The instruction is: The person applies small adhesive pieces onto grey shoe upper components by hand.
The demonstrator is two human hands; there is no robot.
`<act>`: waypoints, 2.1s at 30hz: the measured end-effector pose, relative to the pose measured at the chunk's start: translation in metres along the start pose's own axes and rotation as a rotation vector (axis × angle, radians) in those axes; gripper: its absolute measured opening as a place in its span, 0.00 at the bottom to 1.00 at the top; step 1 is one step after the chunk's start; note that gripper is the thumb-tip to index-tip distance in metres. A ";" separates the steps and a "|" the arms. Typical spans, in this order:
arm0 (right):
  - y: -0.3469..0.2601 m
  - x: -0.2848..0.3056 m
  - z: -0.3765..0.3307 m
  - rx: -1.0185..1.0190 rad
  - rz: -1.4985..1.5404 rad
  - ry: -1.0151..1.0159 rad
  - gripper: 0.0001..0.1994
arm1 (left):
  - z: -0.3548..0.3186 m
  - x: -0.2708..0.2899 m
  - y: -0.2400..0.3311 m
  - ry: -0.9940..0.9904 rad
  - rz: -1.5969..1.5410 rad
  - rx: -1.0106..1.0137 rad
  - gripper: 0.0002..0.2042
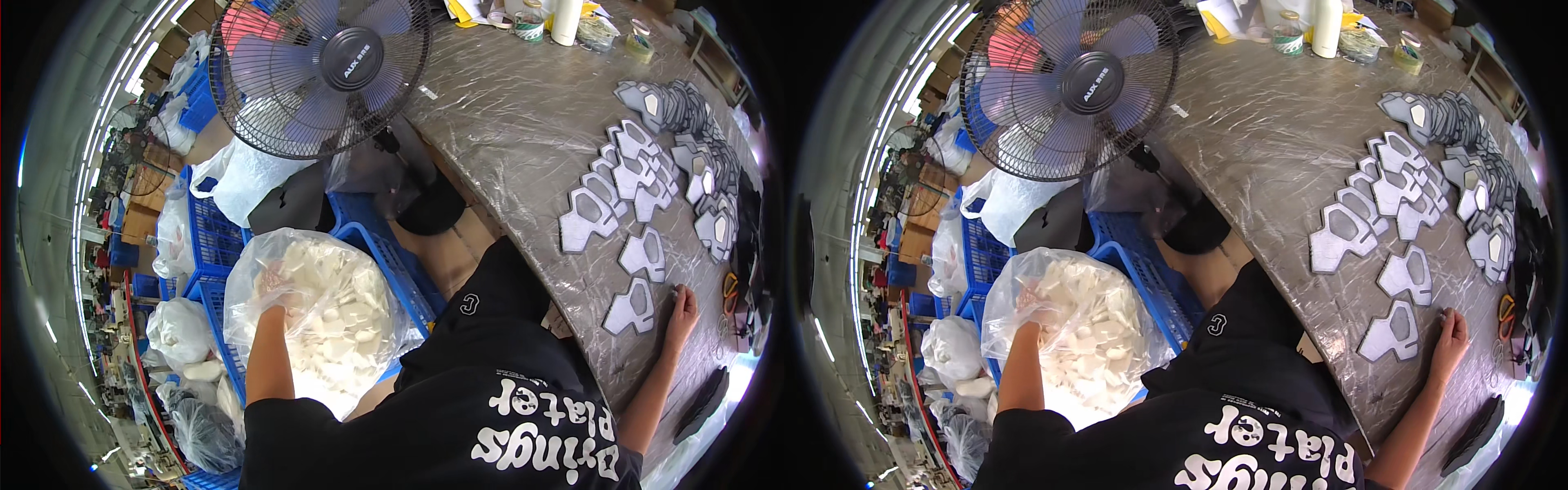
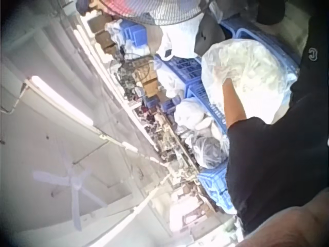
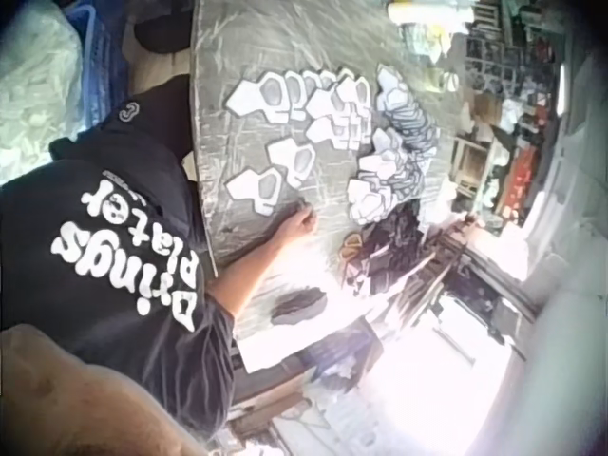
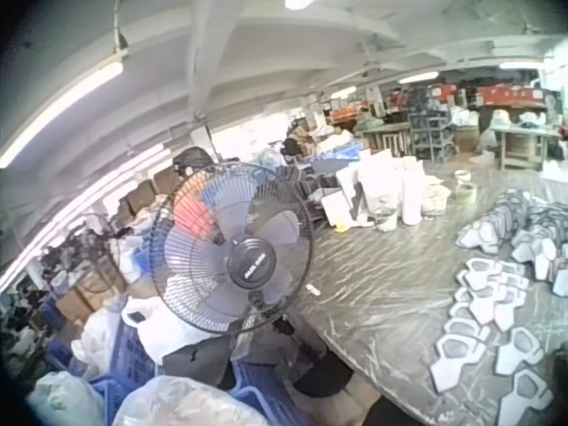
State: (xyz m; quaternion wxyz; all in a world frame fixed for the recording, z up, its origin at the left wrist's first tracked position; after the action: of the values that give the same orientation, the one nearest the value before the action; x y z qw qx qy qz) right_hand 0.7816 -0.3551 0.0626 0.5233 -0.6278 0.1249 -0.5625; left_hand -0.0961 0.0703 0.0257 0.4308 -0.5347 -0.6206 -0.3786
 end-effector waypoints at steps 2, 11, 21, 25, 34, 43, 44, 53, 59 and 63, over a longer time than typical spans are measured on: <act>-0.003 0.000 0.000 -0.001 -0.025 -0.003 0.13 | -0.011 0.022 -0.001 0.035 0.071 0.106 0.30; 0.007 -0.001 0.009 0.022 -0.065 -0.011 0.14 | 0.006 0.026 -0.048 0.326 -0.195 0.014 0.31; 0.022 0.002 0.011 0.021 -0.047 -0.058 0.16 | 0.023 -0.008 -0.021 0.181 -0.011 -0.169 0.25; 0.006 0.005 0.008 0.087 -0.036 0.024 0.15 | 0.026 -0.058 -0.002 0.060 0.186 -0.278 0.22; 0.010 0.003 0.009 0.064 -0.058 -0.018 0.15 | 0.025 -0.027 -0.030 0.169 0.030 -0.009 0.19; 0.029 0.001 0.014 0.039 -0.014 -0.024 0.15 | 0.048 -0.024 -0.073 0.088 0.316 -0.265 0.16; 0.026 0.003 0.013 0.038 -0.041 -0.026 0.15 | 0.051 -0.025 -0.074 0.068 0.285 -0.205 0.16; 0.028 0.011 0.010 0.039 -0.090 -0.045 0.16 | -0.010 -0.008 -0.046 -0.143 0.355 0.117 0.19; 0.016 0.005 0.007 0.099 -0.137 -0.046 0.16 | -0.136 -0.013 -0.005 0.083 -1.297 0.125 0.16; 0.022 -0.004 0.018 0.092 -0.071 -0.062 0.17 | -0.220 0.038 0.040 0.005 -1.333 0.156 0.19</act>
State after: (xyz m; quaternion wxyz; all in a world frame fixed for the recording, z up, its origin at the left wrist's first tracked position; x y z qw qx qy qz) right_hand 0.8053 -0.3522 0.0463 0.5349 -0.6242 0.0603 -0.5662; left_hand -0.0303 -0.1160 0.1374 0.1438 -0.0032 -0.8426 -0.5189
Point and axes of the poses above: each hand's wrist, its own z-axis towards the middle knuckle, its own x-axis out of the back of the hand, y = z × x, the point moved 8 cm from there along z, towards the middle knuckle, and after that the axes turned 3 degrees about -y, right-handed, at the moved point
